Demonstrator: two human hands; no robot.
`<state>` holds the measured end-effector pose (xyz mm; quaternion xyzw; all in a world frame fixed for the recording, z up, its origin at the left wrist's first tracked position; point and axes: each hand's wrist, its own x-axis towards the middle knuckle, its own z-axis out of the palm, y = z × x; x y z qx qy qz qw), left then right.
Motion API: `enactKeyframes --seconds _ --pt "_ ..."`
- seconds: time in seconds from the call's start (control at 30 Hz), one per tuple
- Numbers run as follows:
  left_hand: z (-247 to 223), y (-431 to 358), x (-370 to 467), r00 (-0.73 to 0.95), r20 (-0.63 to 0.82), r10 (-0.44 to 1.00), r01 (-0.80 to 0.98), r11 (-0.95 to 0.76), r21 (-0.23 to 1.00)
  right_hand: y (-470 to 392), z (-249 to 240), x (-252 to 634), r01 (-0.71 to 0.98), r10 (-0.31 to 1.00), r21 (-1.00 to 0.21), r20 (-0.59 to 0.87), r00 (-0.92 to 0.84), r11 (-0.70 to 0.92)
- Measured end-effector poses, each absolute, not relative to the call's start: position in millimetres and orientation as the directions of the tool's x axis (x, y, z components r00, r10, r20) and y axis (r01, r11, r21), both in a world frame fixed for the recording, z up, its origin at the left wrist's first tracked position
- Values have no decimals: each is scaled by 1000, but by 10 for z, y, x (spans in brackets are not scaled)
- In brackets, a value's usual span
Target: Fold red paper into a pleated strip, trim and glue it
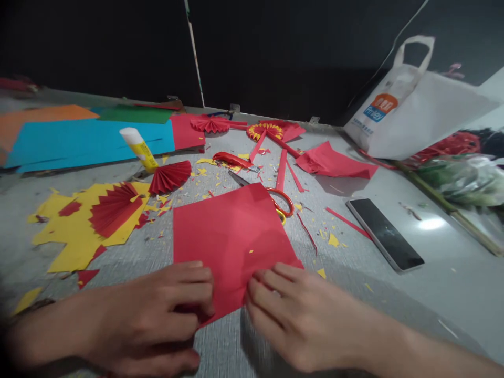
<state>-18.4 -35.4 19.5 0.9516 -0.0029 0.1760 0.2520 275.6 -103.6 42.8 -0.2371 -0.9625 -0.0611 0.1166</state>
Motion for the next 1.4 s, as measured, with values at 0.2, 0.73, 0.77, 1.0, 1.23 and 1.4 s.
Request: enactKeyframes --seconds 0.2,0.73,0.77,1.0,1.23,1.4 --pt "150 -381 -144 938 332 96 -42 -921 386 -767 97 2568 355 359 -93 430 -828 930" --pt "198 -439 -210 993 109 41 24 -987 157 -849 38 2641 426 436 -121 405 -804 897" --pt "208 -472 -212 998 52 24 17 -993 121 -849 43 2640 427 438 -123 406 -802 896" --pt "79 -918 -221 912 50 407 408 -890 -203 -854 79 2665 428 434 -100 353 -829 898" --pt "-21 -974 -268 906 29 422 423 -899 -115 -858 81 2648 429 441 -118 365 -820 896" --pt "-38 -1012 -269 881 34 471 471 -869 -151 -867 78 2655 433 445 -114 337 -830 894"
